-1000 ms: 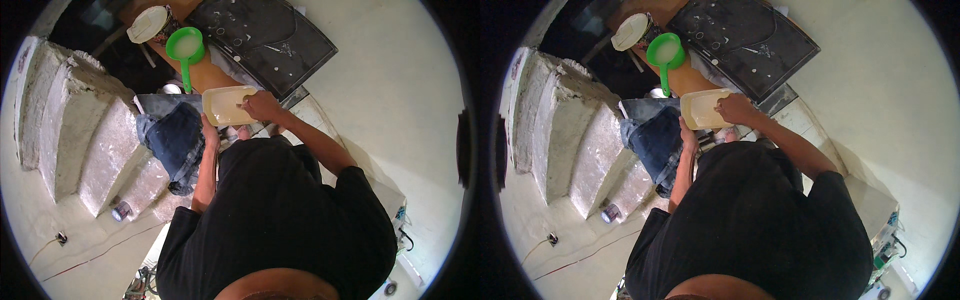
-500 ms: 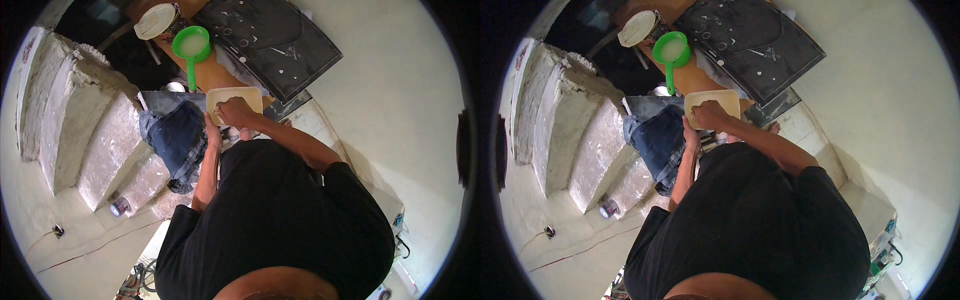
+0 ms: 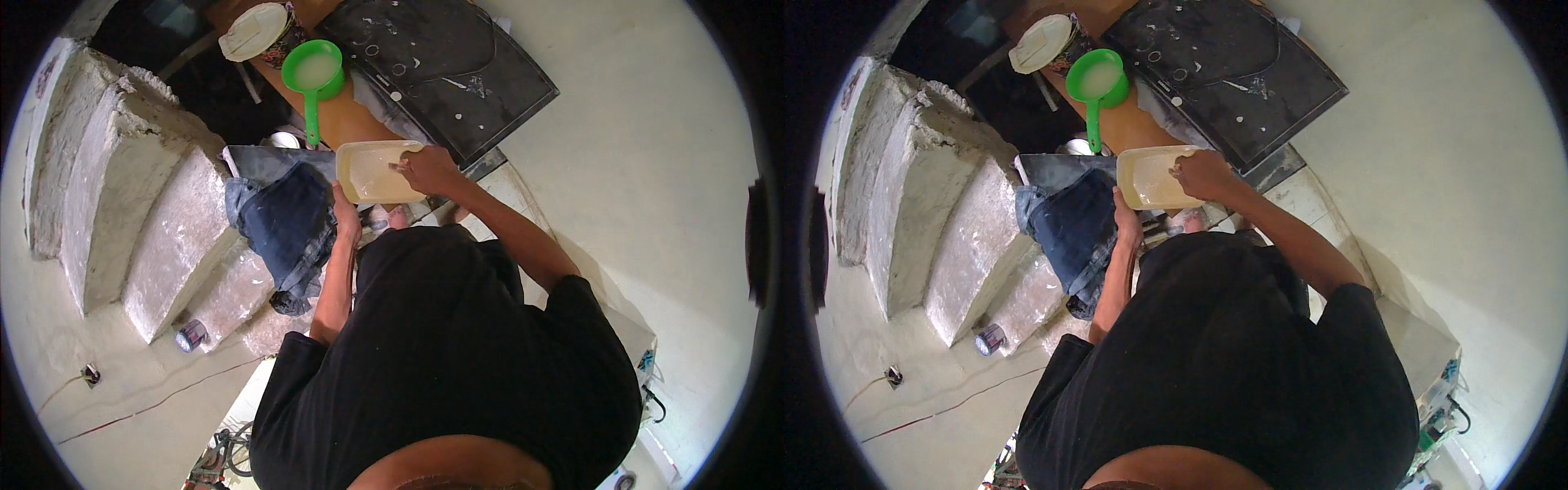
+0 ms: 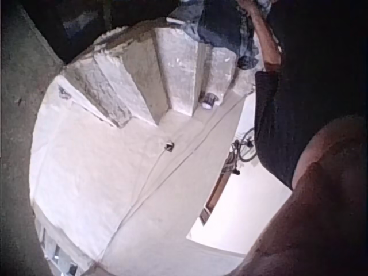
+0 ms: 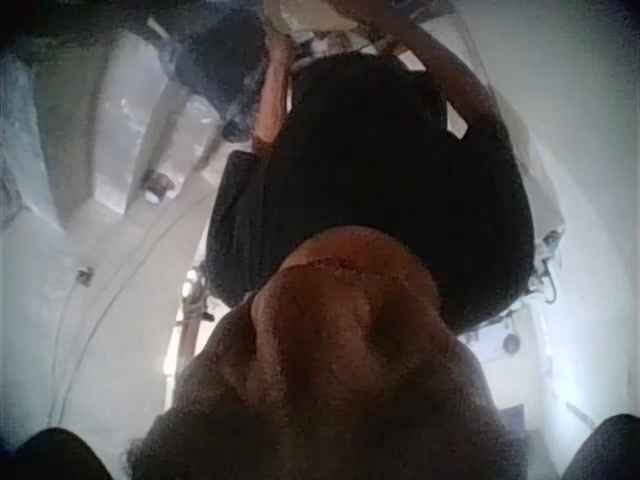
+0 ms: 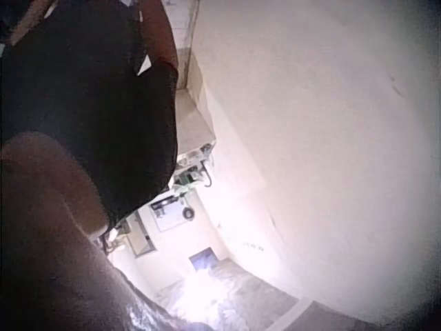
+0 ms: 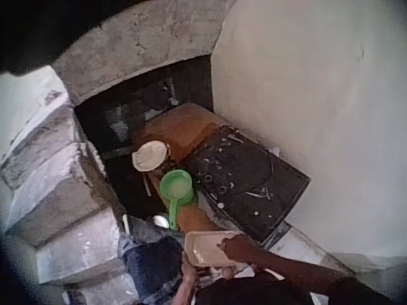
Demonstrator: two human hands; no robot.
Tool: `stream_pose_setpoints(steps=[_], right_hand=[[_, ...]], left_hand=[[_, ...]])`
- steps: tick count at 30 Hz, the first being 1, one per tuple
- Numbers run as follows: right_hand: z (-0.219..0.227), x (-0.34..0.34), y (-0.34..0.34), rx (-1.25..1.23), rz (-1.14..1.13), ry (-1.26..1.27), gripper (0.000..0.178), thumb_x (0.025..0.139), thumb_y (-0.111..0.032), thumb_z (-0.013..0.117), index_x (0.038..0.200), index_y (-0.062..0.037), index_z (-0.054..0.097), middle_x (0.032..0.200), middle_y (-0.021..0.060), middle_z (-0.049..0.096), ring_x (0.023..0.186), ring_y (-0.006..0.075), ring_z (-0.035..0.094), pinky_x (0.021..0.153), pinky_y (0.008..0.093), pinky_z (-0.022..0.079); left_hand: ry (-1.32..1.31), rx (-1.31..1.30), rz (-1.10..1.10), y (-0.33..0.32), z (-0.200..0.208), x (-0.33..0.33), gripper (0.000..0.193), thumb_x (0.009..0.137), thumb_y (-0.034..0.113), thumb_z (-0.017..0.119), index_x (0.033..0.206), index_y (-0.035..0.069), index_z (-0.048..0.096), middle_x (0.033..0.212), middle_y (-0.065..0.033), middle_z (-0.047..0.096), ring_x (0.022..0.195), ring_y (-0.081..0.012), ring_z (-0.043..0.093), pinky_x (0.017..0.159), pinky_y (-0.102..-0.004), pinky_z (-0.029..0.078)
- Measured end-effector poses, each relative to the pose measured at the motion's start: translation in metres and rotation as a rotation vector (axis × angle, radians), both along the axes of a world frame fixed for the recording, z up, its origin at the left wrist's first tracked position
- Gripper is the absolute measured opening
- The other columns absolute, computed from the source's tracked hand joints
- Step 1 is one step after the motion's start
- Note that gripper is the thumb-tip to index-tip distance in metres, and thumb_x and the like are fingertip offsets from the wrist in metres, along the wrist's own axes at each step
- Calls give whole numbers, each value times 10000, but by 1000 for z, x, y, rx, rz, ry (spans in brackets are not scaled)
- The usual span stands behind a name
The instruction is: The person prepares a liquid by hand, pouring the white liquid from a green scoop into a plastic container and then stirring it with a finger.
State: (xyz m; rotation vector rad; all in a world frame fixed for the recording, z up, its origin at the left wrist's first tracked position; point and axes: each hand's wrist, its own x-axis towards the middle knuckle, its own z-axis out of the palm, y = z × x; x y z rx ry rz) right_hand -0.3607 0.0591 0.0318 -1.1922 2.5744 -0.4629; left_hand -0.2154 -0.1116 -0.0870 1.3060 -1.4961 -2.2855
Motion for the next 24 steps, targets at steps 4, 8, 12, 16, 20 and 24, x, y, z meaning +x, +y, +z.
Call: stream_pose_setpoints(steps=[4, 8, 12, 16, 20, 24], right_hand=[[-10, 20, 17, -86, -24, -63, 288, 843, -326, 561, 854, -59, 668, 699, 158, 658, 659, 330, 658, 648, 476, 513], [-28, 39, -3, -253, 80, -8, 289, 855, -316, 548, 847, -50, 658, 676, 163, 641, 645, 355, 645, 641, 484, 504], [-29, 41, -43, -331, 94, -32, 282, 863, -301, 544, 824, -45, 657, 662, 163, 638, 630, 359, 640, 633, 480, 503], [-20, 36, -71, -238, 86, -116, 289, 882, -302, 533, 841, -44, 657, 688, 195, 638, 665, 379, 636, 645, 494, 487], [-25, 15, -76, -254, 149, 22, 301, 891, -284, 509, 829, -27, 654, 714, 181, 653, 658, 351, 647, 626, 480, 497], [-26, -7, -59, -172, 173, 163, 268, 889, -272, 513, 847, -59, 668, 755, 148, 674, 657, 318, 659, 614, 452, 510]], left_hand=[[-35, -1, 17, 5, 10, -3, 749, 968, 591, 315, 1308, -54, 489, 1295, -129, 534, 1184, -217, 464, 1043, -314, 286], [-20, -6, 35, 6, 17, -4, 752, 964, 598, 317, 1294, -52, 502, 1280, -129, 540, 1163, -215, 474, 1030, -315, 301], [-44, 4, 24, 5, 22, -4, 743, 964, 596, 323, 1279, -49, 514, 1259, -123, 547, 1135, -209, 484, 1018, -316, 315], [-44, 27, 29, 1, 10, -2, 731, 965, 590, 332, 1274, -46, 517, 1247, -113, 550, 1122, -203, 486, 1012, -317, 319], [-9, 1, 28, 5, 15, -2, 726, 966, 586, 336, 1279, -45, 513, 1254, -112, 547, 1137, -207, 477, 1024, -325, 310], [-78, -30, -1, 4, 17, -2, 727, 970, 587, 328, 1289, -41, 508, 1266, -111, 546, 1157, -209, 469, 1035, -328, 298]])
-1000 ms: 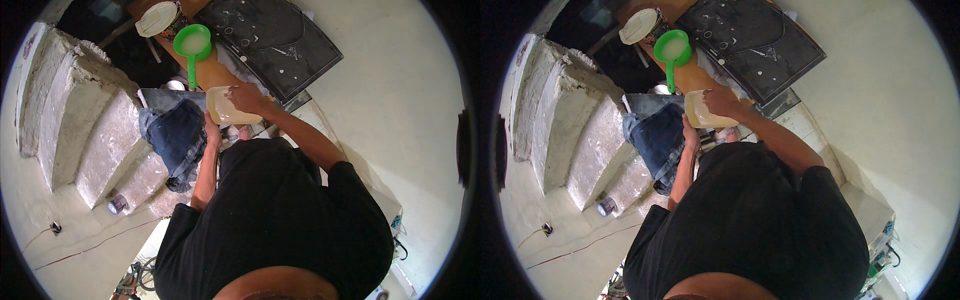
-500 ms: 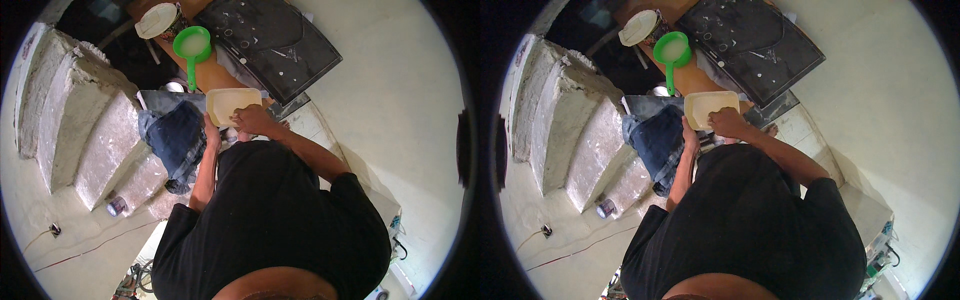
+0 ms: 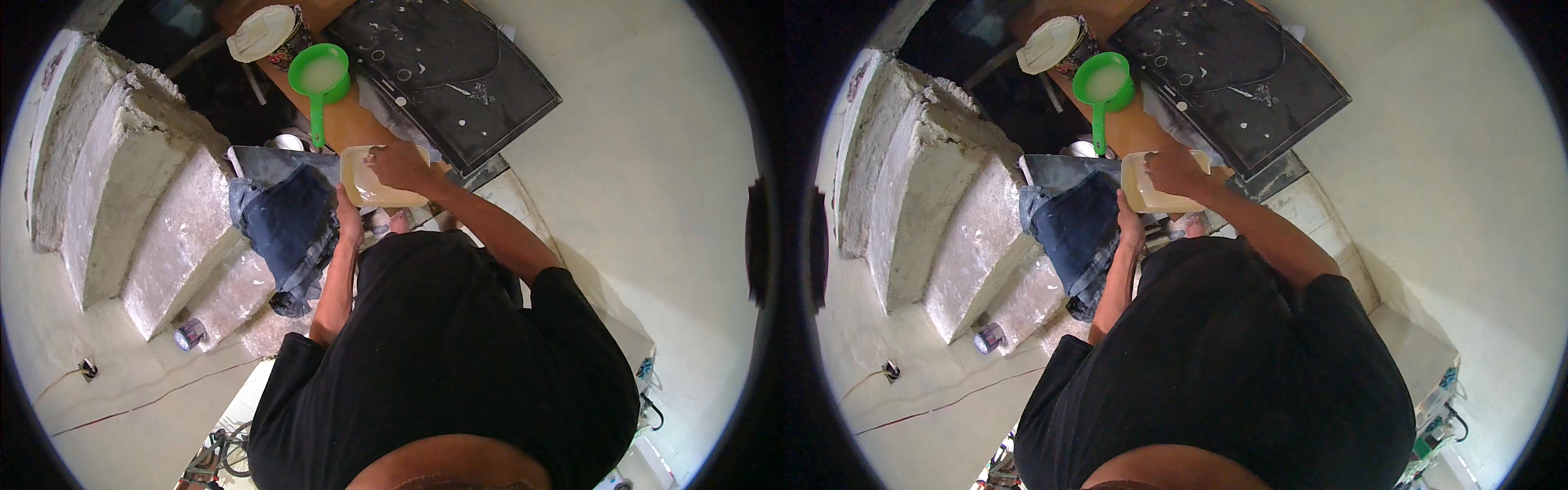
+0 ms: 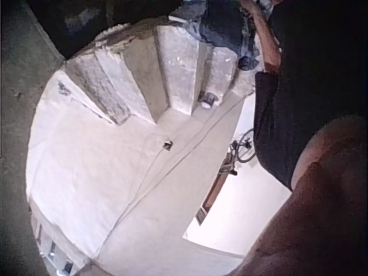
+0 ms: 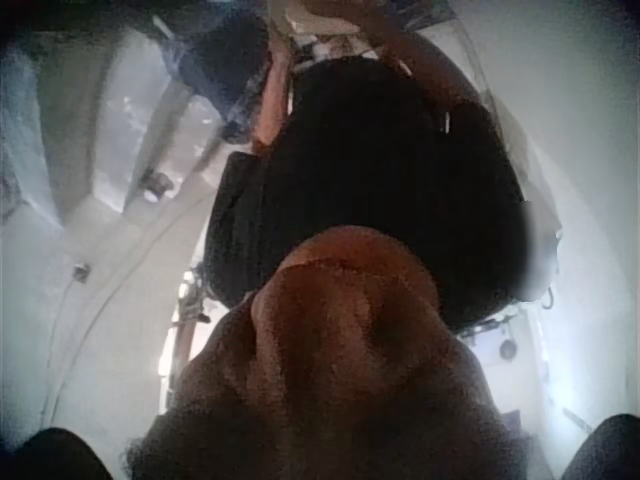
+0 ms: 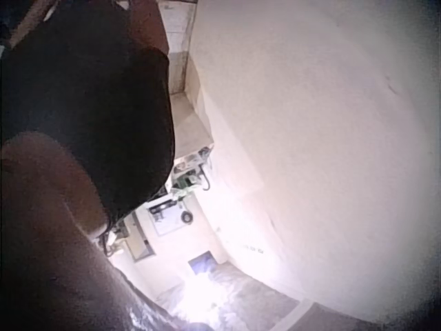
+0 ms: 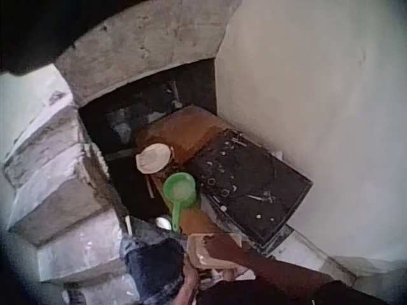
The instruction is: The person prepares a liquid by hand, pouring the white liquid from a green scoop into a plastic container and then stirring it with a finger.
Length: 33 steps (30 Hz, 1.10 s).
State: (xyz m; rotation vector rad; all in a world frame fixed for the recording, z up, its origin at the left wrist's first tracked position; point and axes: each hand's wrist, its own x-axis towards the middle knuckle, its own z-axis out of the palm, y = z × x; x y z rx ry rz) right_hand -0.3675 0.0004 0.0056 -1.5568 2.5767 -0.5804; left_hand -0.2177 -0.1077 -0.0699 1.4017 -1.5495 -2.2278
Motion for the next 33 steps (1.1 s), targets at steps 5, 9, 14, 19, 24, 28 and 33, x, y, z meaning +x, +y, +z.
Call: stream_pose_setpoints(steps=[5, 9, 14, 19, 24, 28, 33], right_hand=[[14, -6, 41, 112, -66, -39, 260, 858, -290, 538, 855, -69, 676, 724, 140, 667, 679, 321, 663, 625, 453, 517], [30, 7, 66, 161, -168, -179, 269, 847, -297, 534, 856, -66, 672, 699, 142, 658, 663, 328, 661, 632, 466, 518], [20, 41, 72, 86, -104, -201, 242, 856, -278, 544, 838, -65, 659, 676, 164, 644, 651, 341, 654, 631, 479, 508], [5, 54, 41, -143, -55, -244, 226, 854, -250, 556, 811, -48, 648, 654, 178, 631, 633, 353, 642, 641, 488, 503], [-3, 48, -3, -152, -33, -232, 255, 872, -289, 542, 840, -68, 665, 583, 164, 601, 567, 368, 617, 605, 487, 497], [-2, 32, -19, -119, -51, -185, 239, 866, -267, 540, 857, -70, 675, 650, 157, 635, 594, 343, 635, 598, 473, 503], [-7, 0, -6, 90, 47, 29, 217, 849, -235, 549, 894, -72, 686, 794, 136, 676, 697, 307, 664, 609, 429, 520]], left_hand=[[60, 16, -35, 0, -1, 1, 754, 971, 605, 290, 1304, -39, 500, 1292, -116, 539, 1191, -208, 458, 1048, -325, 285], [60, -17, -32, 3, 7, 0, 765, 969, 614, 277, 1305, -36, 500, 1294, -121, 537, 1188, -206, 460, 1046, -325, 286], [19, -9, -28, 5, 19, -2, 747, 972, 597, 286, 1307, -36, 494, 1294, -118, 533, 1175, -201, 465, 1042, -314, 288], [15, 3, 4, 5, 21, -2, 777, 948, 630, 314, 1289, -37, 518, 1261, -121, 550, 1133, -202, 489, 1010, -314, 328], [7, 19, 14, 4, 21, -2, 780, 947, 631, 309, 1292, -37, 514, 1261, -124, 547, 1132, -207, 487, 1011, -318, 325], [21, 22, 14, 5, 22, -2, 732, 968, 592, 306, 1293, -33, 508, 1264, -110, 543, 1142, -202, 477, 1023, -319, 310], [56, 30, 14, 4, 21, -4, 674, 991, 542, 304, 1289, -26, 510, 1271, -98, 539, 1160, -193, 464, 1035, -314, 291]])
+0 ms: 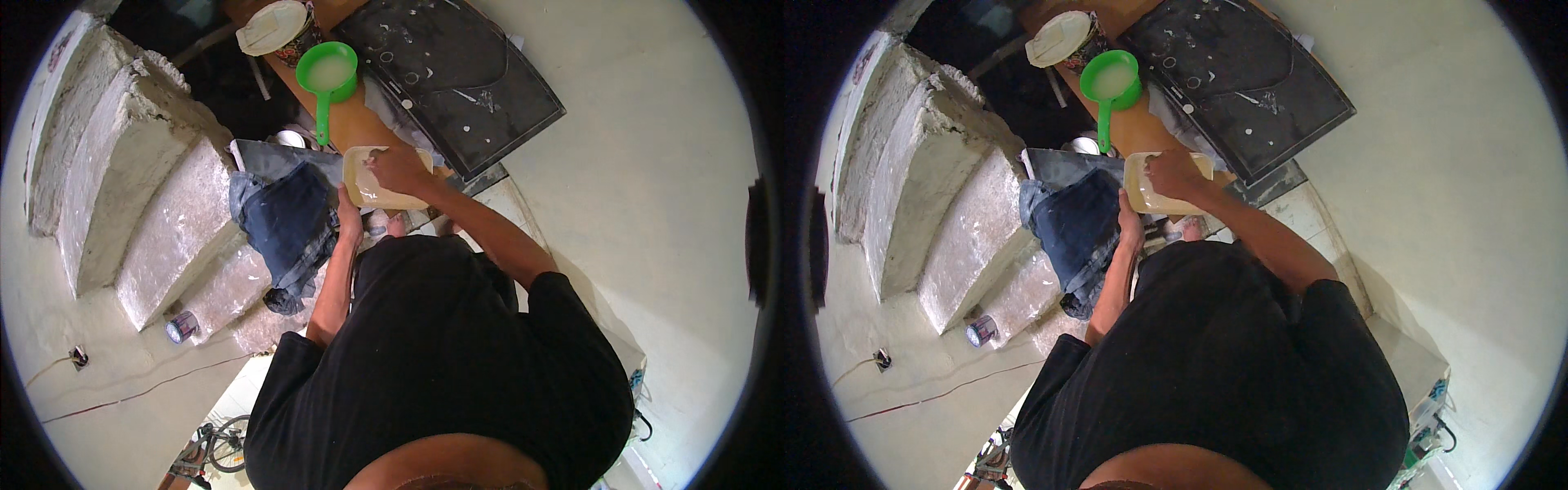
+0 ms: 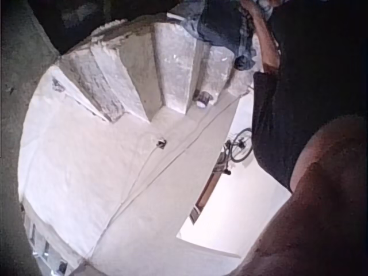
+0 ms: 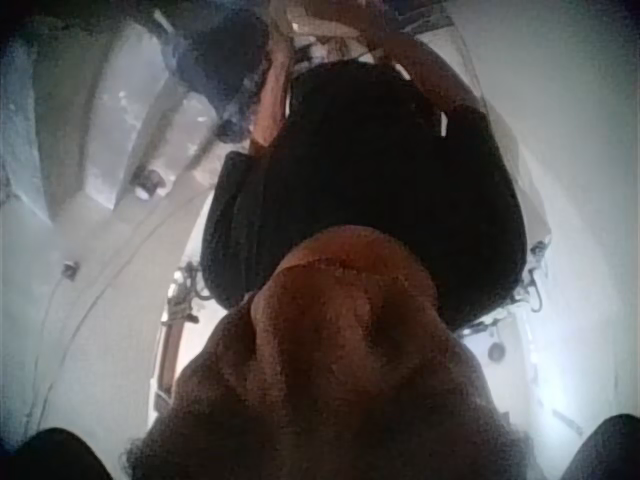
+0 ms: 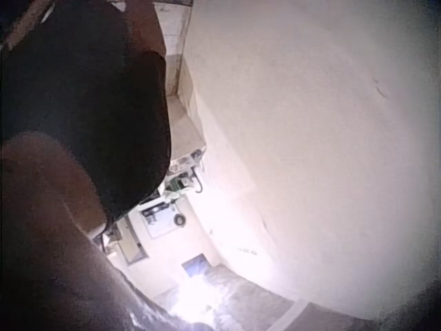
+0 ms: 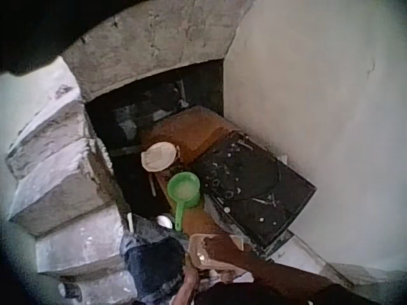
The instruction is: The person prepares a liquid by hand, pouring the white liquid from a green scoop into a plastic container and then stirring it with a finger.
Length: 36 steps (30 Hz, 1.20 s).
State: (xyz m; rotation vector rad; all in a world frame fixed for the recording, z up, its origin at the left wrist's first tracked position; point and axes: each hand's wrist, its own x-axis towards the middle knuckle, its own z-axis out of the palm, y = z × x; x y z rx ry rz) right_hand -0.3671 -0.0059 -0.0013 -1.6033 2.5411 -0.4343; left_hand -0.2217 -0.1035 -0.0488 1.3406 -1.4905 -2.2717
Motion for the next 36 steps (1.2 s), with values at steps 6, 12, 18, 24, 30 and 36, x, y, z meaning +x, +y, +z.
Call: stream_pose_setpoints(steps=[6, 12, 18, 24, 30, 36], right_hand=[[28, -2, 45, 44, -171, -103, 282, 889, -319, 529, 840, -83, 674, 753, 144, 667, 707, 321, 661, 626, 457, 516], [34, 25, 79, -19, -185, -220, 284, 872, -319, 542, 855, -71, 679, 681, 163, 644, 668, 355, 643, 658, 476, 508], [15, 44, 53, -169, -126, -257, 291, 881, -319, 537, 871, -62, 674, 656, 170, 633, 645, 359, 636, 669, 475, 495], [8, 42, 8, -177, -106, -315, 311, 886, -346, 541, 856, -62, 664, 685, 175, 642, 642, 374, 631, 629, 484, 485], [8, 19, -4, -163, -121, -154, 295, 898, -317, 522, 862, -64, 668, 690, 173, 649, 653, 358, 643, 630, 471, 501], [-4, -5, 30, -228, -129, -54, 294, 900, -336, 502, 872, -105, 681, 699, 160, 653, 664, 354, 650, 632, 460, 514]], left_hand=[[-61, -13, -18, -1, 0, 2, 681, 985, 553, 310, 1271, -27, 524, 1256, -96, 548, 1147, -192, 472, 1029, -312, 296], [-78, -12, -5, 1, 4, 1, 701, 978, 575, 311, 1273, -25, 521, 1253, -100, 551, 1137, -188, 475, 1028, -311, 298], [-52, -1, 25, 3, 6, 0, 708, 975, 586, 303, 1284, -15, 515, 1260, -100, 547, 1143, -193, 474, 1030, -313, 297], [-9, -5, -47, -6, -14, 5, 721, 972, 592, 304, 1305, -17, 498, 1276, -105, 532, 1164, -200, 460, 1037, -323, 292], [7, -50, -21, 0, -7, 5, 699, 985, 566, 291, 1301, -22, 500, 1272, -103, 532, 1164, -201, 459, 1039, -318, 289], [10, -19, -20, 0, -5, 1, 689, 994, 549, 286, 1295, -32, 503, 1278, -107, 540, 1170, -192, 467, 1037, -312, 294]])
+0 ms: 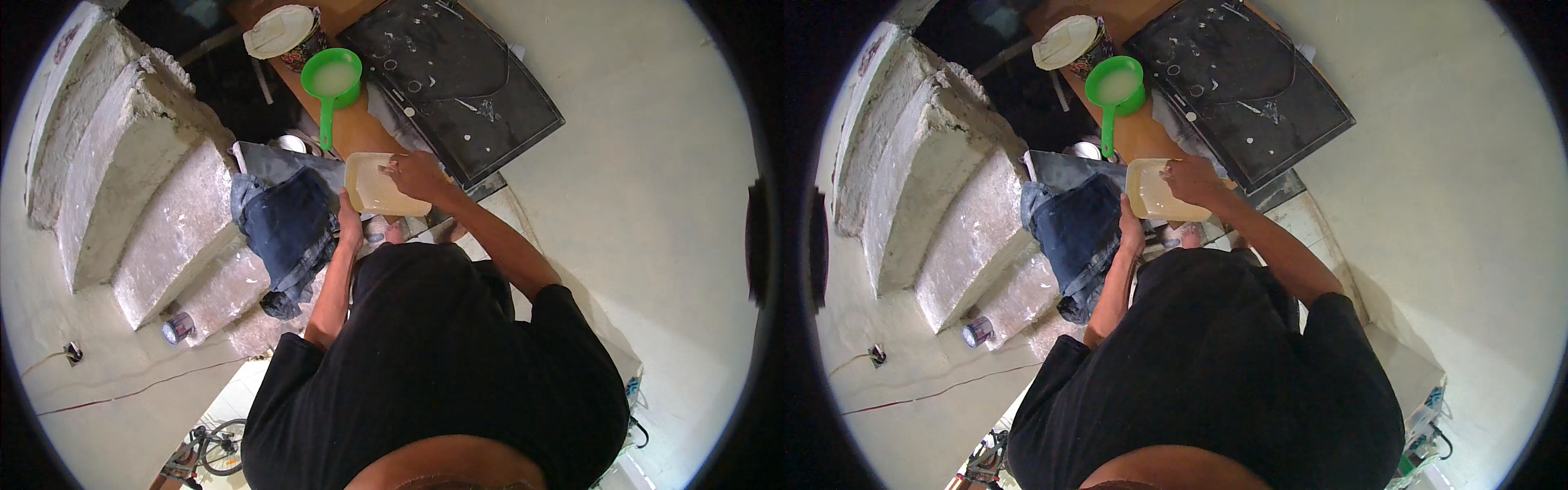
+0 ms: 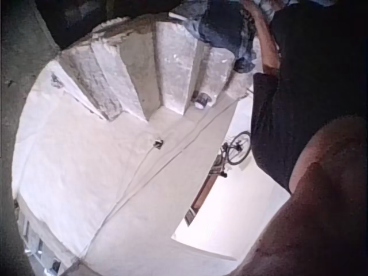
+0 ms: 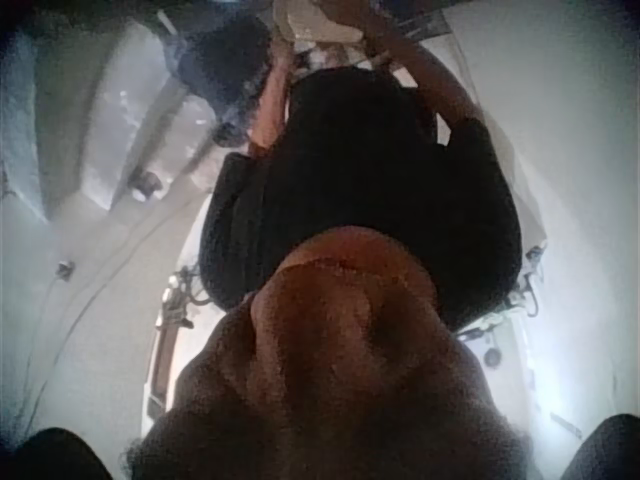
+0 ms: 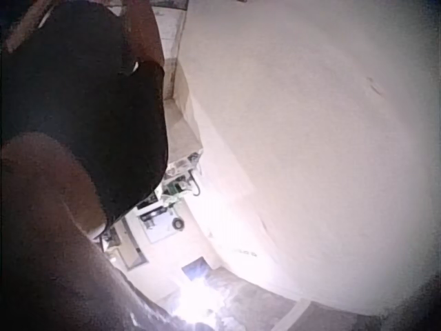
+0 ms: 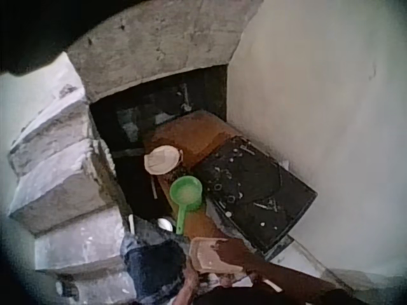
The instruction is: The person prepares a liquid by hand, pouring the white liquid from a green scoop into a plastic container and then stirring it with a finger.
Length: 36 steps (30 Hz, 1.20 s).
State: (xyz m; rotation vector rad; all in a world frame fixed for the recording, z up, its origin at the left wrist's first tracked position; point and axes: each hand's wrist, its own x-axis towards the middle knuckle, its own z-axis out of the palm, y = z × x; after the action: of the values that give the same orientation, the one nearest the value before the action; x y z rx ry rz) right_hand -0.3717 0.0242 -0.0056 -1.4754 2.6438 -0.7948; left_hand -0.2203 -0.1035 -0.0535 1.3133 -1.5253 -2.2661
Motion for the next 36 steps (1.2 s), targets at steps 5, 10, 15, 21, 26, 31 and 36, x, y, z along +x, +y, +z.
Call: stream_pose_setpoints(steps=[5, 10, 15, 21, 26, 31, 36], right_hand=[[40, 14, 33, 321, -74, -157, 339, 904, -356, 506, 870, -61, 670, 739, 160, 665, 700, 352, 657, 677, 473, 518], [31, 37, 53, 88, -55, -189, 300, 866, -379, 555, 833, -104, 672, 665, 158, 639, 659, 362, 646, 644, 474, 506], [17, 52, 22, 93, -16, -201, 315, 875, -378, 546, 844, -92, 672, 669, 161, 641, 662, 366, 644, 650, 488, 497], [11, 46, -30, 51, 45, -235, 325, 898, -356, 519, 848, -71, 668, 677, 182, 637, 661, 369, 641, 633, 486, 492], [3, 18, -34, -10, 10, -80, 298, 905, -316, 511, 840, -72, 668, 700, 172, 647, 657, 360, 643, 618, 473, 502], [14, 2, 0, 150, -36, -36, 277, 881, -296, 524, 874, -61, 670, 743, 150, 668, 687, 347, 656, 644, 466, 518], [45, 17, 37, 332, -63, -169, 281, 864, -295, 540, 897, -47, 669, 736, 160, 665, 716, 341, 664, 672, 476, 517]], left_hand=[[-20, -41, -1, 0, 4, 2, 682, 997, 541, 283, 1285, -32, 514, 1260, -109, 555, 1153, -188, 483, 1025, -306, 309], [-50, -6, 17, 2, 11, -1, 688, 992, 548, 292, 1279, -34, 519, 1254, -110, 557, 1148, -190, 485, 1019, -306, 315], [-94, -30, 2, -1, 7, 0, 690, 988, 552, 301, 1279, -34, 520, 1251, -106, 556, 1132, -190, 488, 1009, -305, 321], [-41, 55, 15, -2, 6, 2, 696, 991, 552, 291, 1295, -34, 510, 1267, -110, 544, 1152, -196, 474, 1020, -304, 312], [-16, -21, -14, -1, 12, 1, 679, 995, 540, 295, 1297, -30, 507, 1277, -109, 539, 1162, -198, 472, 1028, -302, 305], [-72, -32, -18, 3, 26, -3, 670, 1000, 529, 290, 1299, -32, 501, 1279, -111, 540, 1166, -199, 477, 1025, -307, 311], [-84, 18, 31, 4, 26, -2, 684, 993, 540, 294, 1284, -39, 511, 1259, -120, 554, 1152, -201, 491, 1012, -312, 326]])
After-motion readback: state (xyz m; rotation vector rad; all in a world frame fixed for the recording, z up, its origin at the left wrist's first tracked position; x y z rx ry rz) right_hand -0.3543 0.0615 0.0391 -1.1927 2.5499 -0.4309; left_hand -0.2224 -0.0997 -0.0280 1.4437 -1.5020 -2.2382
